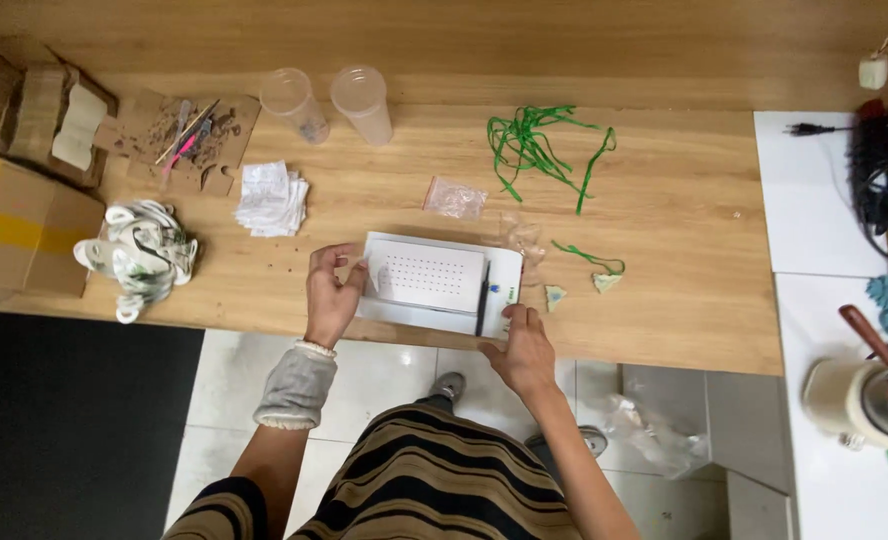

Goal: Using wax and a mold to create small floral and decorative wax embellishments for candles.

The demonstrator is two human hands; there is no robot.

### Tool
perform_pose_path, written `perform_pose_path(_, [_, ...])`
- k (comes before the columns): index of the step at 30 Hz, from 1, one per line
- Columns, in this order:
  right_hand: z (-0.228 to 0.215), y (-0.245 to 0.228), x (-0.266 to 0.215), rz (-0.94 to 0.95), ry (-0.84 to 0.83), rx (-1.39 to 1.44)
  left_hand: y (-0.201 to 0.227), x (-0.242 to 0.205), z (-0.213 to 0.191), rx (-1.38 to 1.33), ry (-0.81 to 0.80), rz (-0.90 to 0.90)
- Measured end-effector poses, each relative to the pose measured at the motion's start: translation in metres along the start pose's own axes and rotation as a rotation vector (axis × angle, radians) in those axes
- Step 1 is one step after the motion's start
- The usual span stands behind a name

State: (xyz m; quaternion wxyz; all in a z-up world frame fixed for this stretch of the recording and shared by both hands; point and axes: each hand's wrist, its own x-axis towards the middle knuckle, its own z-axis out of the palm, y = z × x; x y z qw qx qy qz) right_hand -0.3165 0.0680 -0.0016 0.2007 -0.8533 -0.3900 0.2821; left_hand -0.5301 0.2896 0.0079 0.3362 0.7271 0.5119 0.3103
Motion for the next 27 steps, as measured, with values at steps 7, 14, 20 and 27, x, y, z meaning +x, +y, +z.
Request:
perform_pose_path(7, [0.031, -0.03, 0.015, 0.063, 0.216, -0.198, -0.102, 0.047, 0.022, -0.018, -0.239, 0.037])
perform_pose_path(14, [0.067, 0.03, 0.02, 0.076, 0.368, 0.005, -0.107, 0.05, 0.029, -0.345, -0.622, -0.825])
perform_pose_path(20, [0.125, 0.119, 0.058, 0.295, 0.473, 0.759, -0.157, 0.052, 0.071, -0.702, -0.63, -0.866])
perform_pose_path(27, [0.192, 0.145, 0.116, 0.528, 0.654, 0.967, -0.136, 0.06, 0.085, -1.056, -0.563, -0.92])
